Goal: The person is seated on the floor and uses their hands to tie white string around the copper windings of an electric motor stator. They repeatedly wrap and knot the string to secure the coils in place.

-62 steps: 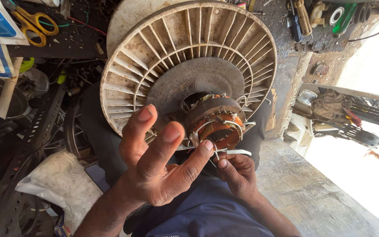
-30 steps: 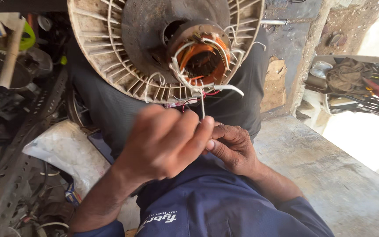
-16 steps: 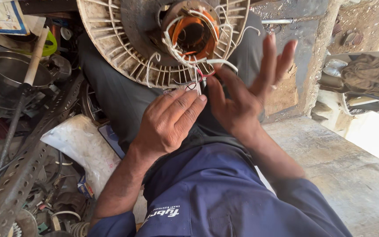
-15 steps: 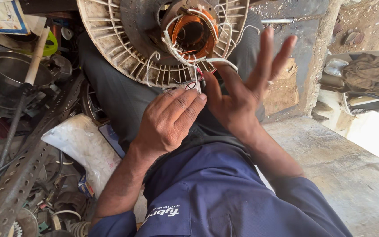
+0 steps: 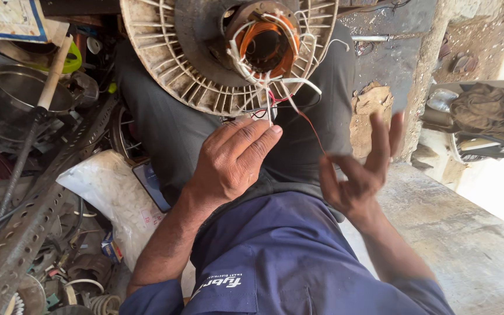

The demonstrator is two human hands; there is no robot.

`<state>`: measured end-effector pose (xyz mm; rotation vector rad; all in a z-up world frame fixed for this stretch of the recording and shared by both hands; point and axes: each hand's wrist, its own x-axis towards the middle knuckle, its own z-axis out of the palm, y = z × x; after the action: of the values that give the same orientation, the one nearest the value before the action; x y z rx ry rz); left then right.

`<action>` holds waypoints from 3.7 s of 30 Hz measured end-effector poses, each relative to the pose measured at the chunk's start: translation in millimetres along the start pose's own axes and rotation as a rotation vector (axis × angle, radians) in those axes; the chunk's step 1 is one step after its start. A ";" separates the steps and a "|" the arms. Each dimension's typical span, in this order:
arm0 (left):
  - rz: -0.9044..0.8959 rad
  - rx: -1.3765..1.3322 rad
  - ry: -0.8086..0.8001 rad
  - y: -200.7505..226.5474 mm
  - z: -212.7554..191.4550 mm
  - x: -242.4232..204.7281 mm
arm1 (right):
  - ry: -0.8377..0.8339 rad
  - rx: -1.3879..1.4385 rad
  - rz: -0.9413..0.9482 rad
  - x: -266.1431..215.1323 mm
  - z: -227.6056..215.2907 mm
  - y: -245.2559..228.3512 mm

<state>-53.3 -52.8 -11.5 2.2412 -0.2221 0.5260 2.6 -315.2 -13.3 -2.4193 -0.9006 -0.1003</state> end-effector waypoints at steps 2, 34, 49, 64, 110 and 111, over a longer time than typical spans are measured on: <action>0.004 -0.020 0.002 -0.3 1.0 -0.8 | -0.134 -0.054 -0.011 -18.1 -7.5 12.0; -0.070 -0.383 -0.004 23.4 -27.6 14.8 | -0.367 0.004 0.099 -2.4 -35.3 1.1; -0.060 0.048 0.165 10.1 -48.5 51.0 | 0.012 0.544 0.064 112.2 5.1 -33.0; 0.217 0.194 -0.009 -46.4 -16.5 49.1 | -0.023 0.384 0.057 98.6 17.7 -50.8; 0.060 0.028 0.121 -21.9 3.7 36.9 | -0.138 0.873 0.453 80.8 20.0 -26.0; 0.081 0.050 0.109 -19.9 4.2 38.5 | -0.140 1.019 0.462 77.7 21.7 -22.9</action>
<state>-11.1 -42.4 -10.5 2.2513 -0.2472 0.7024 45.9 -244.3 -1.3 -1.5964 -0.2782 0.5674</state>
